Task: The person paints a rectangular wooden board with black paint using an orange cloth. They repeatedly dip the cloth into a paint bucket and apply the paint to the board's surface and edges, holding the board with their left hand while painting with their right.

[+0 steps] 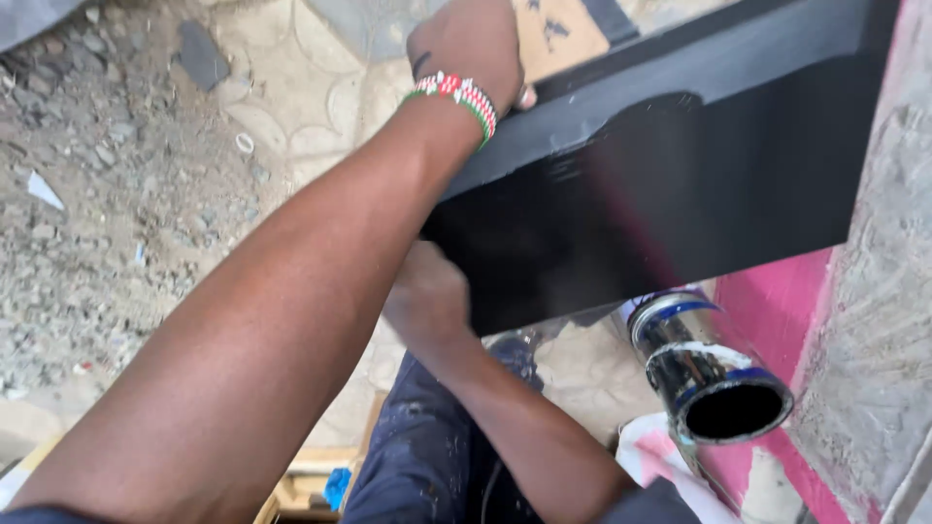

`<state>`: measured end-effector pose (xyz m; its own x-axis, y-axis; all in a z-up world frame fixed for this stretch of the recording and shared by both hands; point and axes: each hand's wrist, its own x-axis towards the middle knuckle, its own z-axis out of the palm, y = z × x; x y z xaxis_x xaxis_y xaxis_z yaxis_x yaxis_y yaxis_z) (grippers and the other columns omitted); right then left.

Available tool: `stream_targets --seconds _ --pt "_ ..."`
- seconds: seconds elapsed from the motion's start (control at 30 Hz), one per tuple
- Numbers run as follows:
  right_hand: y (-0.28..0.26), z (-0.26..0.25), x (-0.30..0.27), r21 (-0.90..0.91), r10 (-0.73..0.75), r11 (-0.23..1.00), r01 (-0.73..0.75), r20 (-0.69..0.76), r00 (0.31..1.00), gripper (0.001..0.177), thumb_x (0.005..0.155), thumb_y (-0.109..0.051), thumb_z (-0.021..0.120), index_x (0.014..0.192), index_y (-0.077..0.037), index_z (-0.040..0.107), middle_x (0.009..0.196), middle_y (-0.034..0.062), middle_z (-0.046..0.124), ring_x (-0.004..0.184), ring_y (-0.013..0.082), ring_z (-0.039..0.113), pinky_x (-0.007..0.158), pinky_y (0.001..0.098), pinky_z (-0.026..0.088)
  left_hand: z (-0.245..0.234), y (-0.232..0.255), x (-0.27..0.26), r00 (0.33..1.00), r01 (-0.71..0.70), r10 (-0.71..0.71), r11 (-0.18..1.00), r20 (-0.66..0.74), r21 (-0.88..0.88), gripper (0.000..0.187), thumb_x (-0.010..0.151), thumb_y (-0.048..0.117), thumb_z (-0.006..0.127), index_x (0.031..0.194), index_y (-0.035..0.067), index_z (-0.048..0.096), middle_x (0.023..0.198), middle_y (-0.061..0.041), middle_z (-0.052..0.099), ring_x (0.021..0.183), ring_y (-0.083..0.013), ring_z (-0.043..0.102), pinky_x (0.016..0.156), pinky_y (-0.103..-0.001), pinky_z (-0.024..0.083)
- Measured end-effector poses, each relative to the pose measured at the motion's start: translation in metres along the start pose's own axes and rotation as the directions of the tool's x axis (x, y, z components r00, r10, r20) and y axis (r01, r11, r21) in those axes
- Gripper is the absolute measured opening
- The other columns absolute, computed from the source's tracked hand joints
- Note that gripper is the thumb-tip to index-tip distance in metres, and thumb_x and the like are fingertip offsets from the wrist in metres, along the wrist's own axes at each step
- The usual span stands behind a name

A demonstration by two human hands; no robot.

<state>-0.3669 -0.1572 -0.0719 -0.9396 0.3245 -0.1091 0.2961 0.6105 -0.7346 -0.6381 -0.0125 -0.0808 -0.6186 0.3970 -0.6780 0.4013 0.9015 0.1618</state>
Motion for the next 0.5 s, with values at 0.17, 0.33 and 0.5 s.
stream_targets --seconds 0.17,0.33,0.5 --pt "0.179 -0.22 0.077 0.64 0.605 0.702 -0.314 -0.303 0.737 0.015 0.104 -0.007 0.071 0.112 -0.012 0.083 0.104 0.0036 0.084 0.09 0.0153 0.08 0.076 0.0292 0.062 -0.007 -0.001 -0.005 0.996 0.075 -0.074 0.997 0.051 -0.022 0.081 0.065 0.071 0.12 0.119 0.022 0.083 0.12 -0.004 0.086 0.115 -0.0358 0.084 0.089 -0.055 0.066" --pt "0.33 -0.372 0.114 -0.118 0.142 0.973 -0.198 -0.373 0.917 0.021 0.126 0.007 0.07 0.13 -0.006 0.086 0.113 0.0102 0.084 0.095 0.0207 0.081 0.079 0.0346 0.064 -0.003 -0.003 -0.01 0.988 0.064 -0.061 0.998 -0.145 0.016 0.113 0.045 0.08 0.122 0.134 0.024 0.078 0.142 -0.007 0.073 0.139 -0.0372 0.066 0.106 -0.062 0.056" --pt "0.099 -0.138 0.071 0.195 0.222 0.971 -0.137 -0.527 0.82 0.017 0.113 0.008 0.075 0.106 -0.006 0.071 0.098 0.0098 0.074 0.089 0.0228 0.073 0.077 0.0397 0.058 -0.002 0.001 -0.002 0.998 0.065 -0.068 0.993 -0.02 -0.101 0.099 0.057 0.054 0.125 0.132 0.014 0.073 0.132 -0.011 0.08 0.12 -0.0425 0.083 0.088 -0.062 0.07"
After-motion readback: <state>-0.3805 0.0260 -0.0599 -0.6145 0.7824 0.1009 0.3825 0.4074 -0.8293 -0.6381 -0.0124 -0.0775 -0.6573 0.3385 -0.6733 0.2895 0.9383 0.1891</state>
